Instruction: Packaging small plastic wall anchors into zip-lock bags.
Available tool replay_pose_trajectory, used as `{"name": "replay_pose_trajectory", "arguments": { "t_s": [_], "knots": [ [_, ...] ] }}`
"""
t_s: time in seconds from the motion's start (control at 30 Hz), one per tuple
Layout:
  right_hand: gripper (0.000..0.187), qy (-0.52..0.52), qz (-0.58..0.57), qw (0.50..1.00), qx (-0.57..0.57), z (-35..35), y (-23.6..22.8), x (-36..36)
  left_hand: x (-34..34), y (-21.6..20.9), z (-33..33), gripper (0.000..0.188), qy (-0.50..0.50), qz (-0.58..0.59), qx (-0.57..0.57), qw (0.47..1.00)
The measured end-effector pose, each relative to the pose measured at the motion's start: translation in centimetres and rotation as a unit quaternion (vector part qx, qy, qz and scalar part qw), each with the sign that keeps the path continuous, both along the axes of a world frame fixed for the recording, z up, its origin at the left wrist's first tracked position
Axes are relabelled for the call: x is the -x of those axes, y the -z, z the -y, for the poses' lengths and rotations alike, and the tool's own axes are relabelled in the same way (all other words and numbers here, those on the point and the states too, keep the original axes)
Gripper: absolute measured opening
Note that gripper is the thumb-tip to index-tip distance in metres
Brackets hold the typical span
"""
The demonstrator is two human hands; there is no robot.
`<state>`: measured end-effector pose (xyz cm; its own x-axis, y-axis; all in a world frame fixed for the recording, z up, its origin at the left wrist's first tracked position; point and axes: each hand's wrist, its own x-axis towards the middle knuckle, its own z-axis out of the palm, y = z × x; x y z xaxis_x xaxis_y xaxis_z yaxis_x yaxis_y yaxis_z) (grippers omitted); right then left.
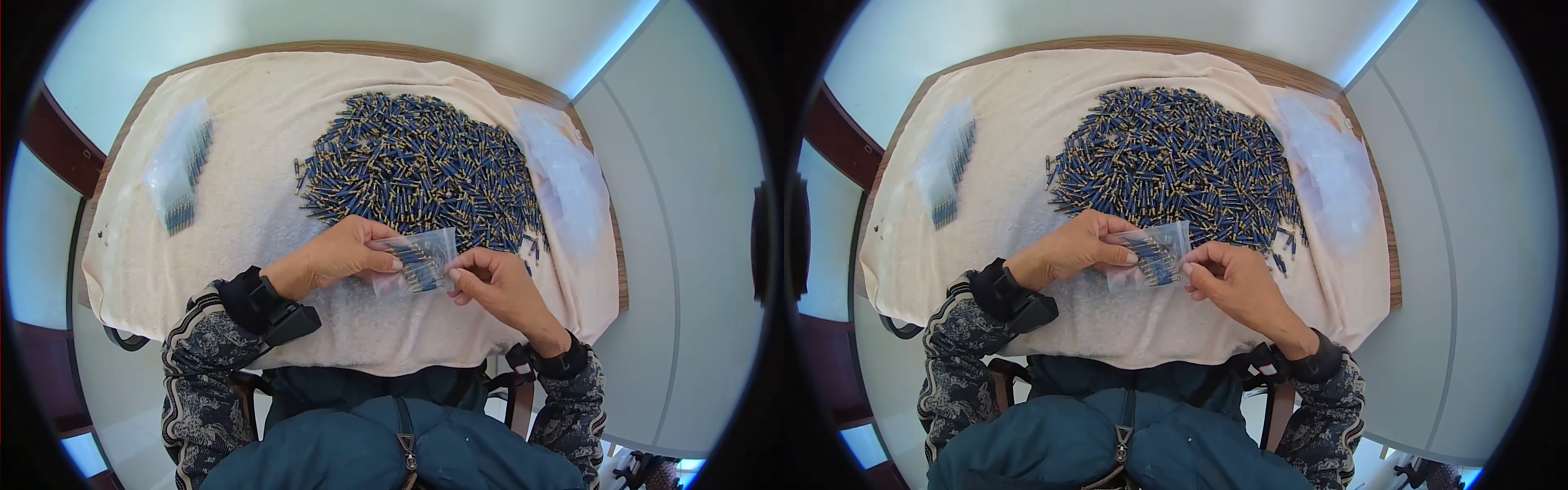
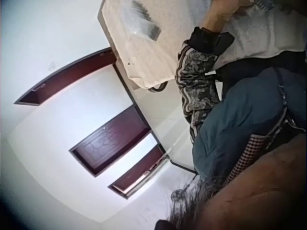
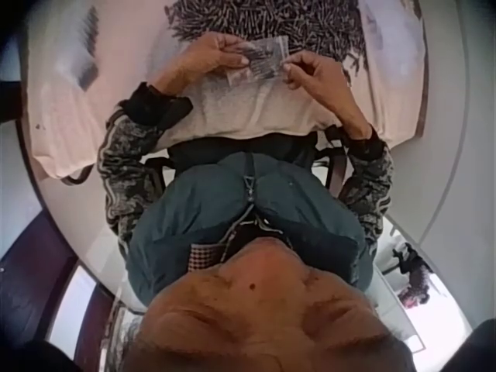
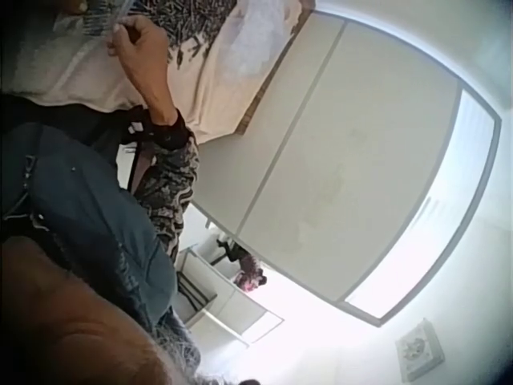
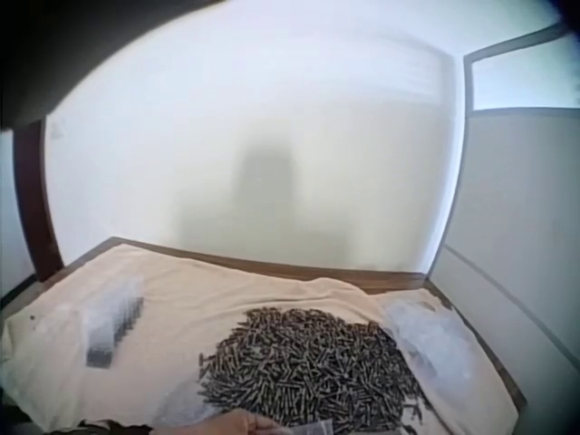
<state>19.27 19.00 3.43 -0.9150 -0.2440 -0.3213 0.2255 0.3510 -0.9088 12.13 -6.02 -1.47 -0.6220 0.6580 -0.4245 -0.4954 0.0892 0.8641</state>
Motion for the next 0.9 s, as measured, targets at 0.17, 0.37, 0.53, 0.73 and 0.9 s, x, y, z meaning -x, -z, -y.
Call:
{"name": "replay_pose_trajectory", "arguments": {
  "t_s": [0.17,0.37,0.53,0.73,0.9],
  "knots": [
    [0.016,-0.033,0.025,0.998,-0.046,-0.2,-2.5,-0.2,0.0,-0.3,0.2,0.041,0.030,0.012,-0.047,0.998],
    [0.017,-0.051,0.080,0.994,-0.049,0.3,-5.0,-0.7,-0.1,-0.1,0.3,0.044,0.059,0.035,-0.084,0.994],
    [0.016,-0.051,0.090,0.993,-0.065,0.4,-6.6,-0.7,-0.3,-0.7,0.6,0.048,0.086,0.051,-0.098,0.990],
    [0.015,-0.040,0.085,0.992,-0.079,0.3,-8.5,-0.7,-0.8,-2.0,0.9,0.048,0.117,0.020,-0.099,0.988],
    [0.013,-0.034,0.007,0.994,-0.108,0.0,-10.0,-0.8,-1.3,-2.6,0.6,0.047,0.125,-0.042,-0.136,0.982]
  ]
}}
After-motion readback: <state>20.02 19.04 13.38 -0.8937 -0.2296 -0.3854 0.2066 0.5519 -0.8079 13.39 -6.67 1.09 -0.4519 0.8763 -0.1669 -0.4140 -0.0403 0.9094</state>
